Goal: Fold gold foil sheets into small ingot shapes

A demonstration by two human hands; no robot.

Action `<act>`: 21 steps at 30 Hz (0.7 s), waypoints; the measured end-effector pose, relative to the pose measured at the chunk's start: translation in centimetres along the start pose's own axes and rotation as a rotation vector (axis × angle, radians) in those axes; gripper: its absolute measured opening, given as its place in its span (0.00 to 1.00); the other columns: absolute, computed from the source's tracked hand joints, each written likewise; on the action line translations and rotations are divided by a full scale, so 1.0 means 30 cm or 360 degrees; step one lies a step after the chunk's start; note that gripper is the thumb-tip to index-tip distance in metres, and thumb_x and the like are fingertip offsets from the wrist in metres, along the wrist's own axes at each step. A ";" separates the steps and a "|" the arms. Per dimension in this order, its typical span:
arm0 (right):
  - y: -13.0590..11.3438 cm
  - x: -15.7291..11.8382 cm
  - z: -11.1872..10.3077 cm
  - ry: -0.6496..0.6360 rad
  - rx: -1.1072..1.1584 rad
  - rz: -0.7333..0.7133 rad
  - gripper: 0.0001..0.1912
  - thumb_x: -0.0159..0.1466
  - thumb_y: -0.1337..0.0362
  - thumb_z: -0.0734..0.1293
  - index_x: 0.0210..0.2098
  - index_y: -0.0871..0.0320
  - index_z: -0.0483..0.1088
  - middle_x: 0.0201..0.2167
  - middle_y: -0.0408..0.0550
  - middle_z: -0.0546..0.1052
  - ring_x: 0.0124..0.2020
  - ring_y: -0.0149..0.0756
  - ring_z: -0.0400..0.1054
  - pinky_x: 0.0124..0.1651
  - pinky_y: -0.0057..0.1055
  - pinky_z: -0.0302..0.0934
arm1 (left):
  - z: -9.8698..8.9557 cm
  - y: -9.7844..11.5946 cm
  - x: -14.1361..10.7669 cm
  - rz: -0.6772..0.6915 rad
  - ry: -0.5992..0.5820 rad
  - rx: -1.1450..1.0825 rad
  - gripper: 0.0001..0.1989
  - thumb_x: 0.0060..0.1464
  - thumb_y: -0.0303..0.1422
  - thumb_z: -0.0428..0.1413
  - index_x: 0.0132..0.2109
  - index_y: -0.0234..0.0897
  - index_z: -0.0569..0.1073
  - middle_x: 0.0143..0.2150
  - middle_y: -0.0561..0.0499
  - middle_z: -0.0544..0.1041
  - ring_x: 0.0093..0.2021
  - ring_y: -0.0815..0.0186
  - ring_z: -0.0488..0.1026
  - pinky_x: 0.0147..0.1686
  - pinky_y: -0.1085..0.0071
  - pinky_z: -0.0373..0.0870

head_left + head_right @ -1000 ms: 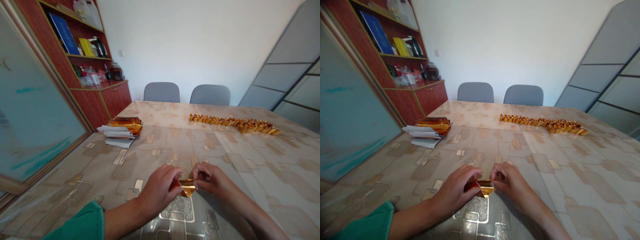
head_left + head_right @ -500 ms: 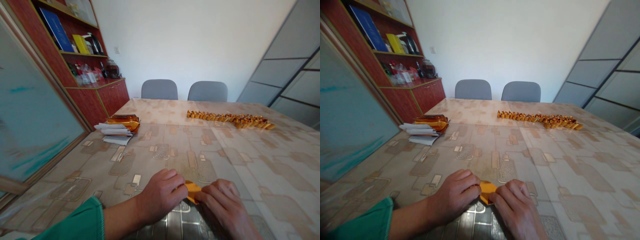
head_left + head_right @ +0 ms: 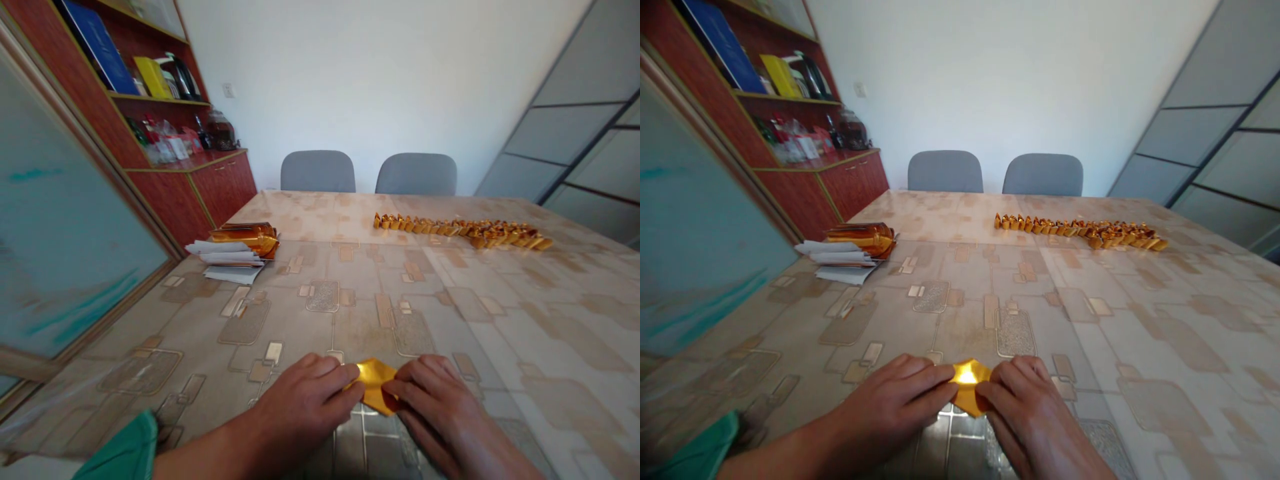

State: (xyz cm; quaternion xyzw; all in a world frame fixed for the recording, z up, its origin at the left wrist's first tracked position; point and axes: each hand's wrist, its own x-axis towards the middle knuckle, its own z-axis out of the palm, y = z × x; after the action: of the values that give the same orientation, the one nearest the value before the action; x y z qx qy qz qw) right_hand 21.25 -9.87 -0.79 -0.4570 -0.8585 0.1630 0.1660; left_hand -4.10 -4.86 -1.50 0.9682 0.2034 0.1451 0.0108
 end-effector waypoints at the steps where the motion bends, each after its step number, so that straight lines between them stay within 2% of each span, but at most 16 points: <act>1: 0.002 0.002 -0.007 -0.0026 0.0015 -0.0003 0.08 0.71 0.68 0.62 0.45 0.52 0.71 0.40 0.47 0.75 0.40 0.40 0.68 0.45 0.38 0.60 | 0.010 0.004 -0.010 -0.0008 0.0029 -0.0012 0.13 0.68 0.25 0.49 0.56 0.36 0.70 0.49 0.46 0.78 0.43 0.61 0.73 0.41 0.65 0.70; 4: 0.004 0.010 -0.031 -0.0089 0.0025 -0.0039 0.09 0.71 0.70 0.61 0.44 0.53 0.72 0.39 0.47 0.75 0.40 0.40 0.67 0.44 0.38 0.59 | 0.035 0.013 -0.026 -0.0053 0.0087 -0.0089 0.14 0.66 0.25 0.50 0.57 0.35 0.69 0.51 0.45 0.78 0.47 0.60 0.74 0.48 0.64 0.72; 9: -0.001 0.043 -0.075 -0.0107 -0.0008 -0.0098 0.13 0.62 0.76 0.62 0.42 0.54 0.72 0.37 0.47 0.74 0.40 0.40 0.66 0.46 0.39 0.58 | 0.024 0.014 -0.022 -0.0075 0.0011 -0.0221 0.21 0.61 0.24 0.54 0.60 0.35 0.67 0.54 0.44 0.77 0.50 0.58 0.73 0.52 0.61 0.72; 12: 0.006 0.073 -0.100 -0.0165 0.0075 -0.0138 0.09 0.67 0.72 0.62 0.40 0.54 0.73 0.37 0.46 0.75 0.41 0.40 0.66 0.48 0.39 0.59 | 0.003 0.006 -0.013 -0.0083 -0.0091 -0.0251 0.22 0.59 0.25 0.56 0.60 0.37 0.68 0.57 0.45 0.76 0.54 0.56 0.72 0.55 0.58 0.71; 16: 0.042 0.096 -0.110 -0.0235 0.0306 -0.0101 0.09 0.72 0.65 0.63 0.43 0.50 0.75 0.39 0.44 0.77 0.44 0.38 0.68 0.51 0.38 0.59 | -0.019 -0.006 -0.001 -0.0082 -0.0205 -0.0357 0.27 0.59 0.27 0.58 0.64 0.41 0.65 0.61 0.46 0.74 0.57 0.56 0.71 0.59 0.57 0.67; 21: 0.091 0.092 -0.086 -0.0135 0.0476 0.0079 0.06 0.70 0.60 0.65 0.41 0.53 0.75 0.38 0.45 0.77 0.43 0.39 0.69 0.48 0.36 0.62 | -0.031 -0.014 0.003 -0.0098 -0.0254 -0.0416 0.29 0.60 0.28 0.58 0.67 0.42 0.62 0.63 0.47 0.72 0.60 0.56 0.69 0.61 0.57 0.65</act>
State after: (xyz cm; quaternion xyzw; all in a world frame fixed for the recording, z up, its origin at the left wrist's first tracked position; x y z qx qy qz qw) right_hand 22.91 -5.78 0.72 -0.4409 -0.8194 0.3122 0.1917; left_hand -4.44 -4.46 -0.61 0.9603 0.2109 0.0925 0.1574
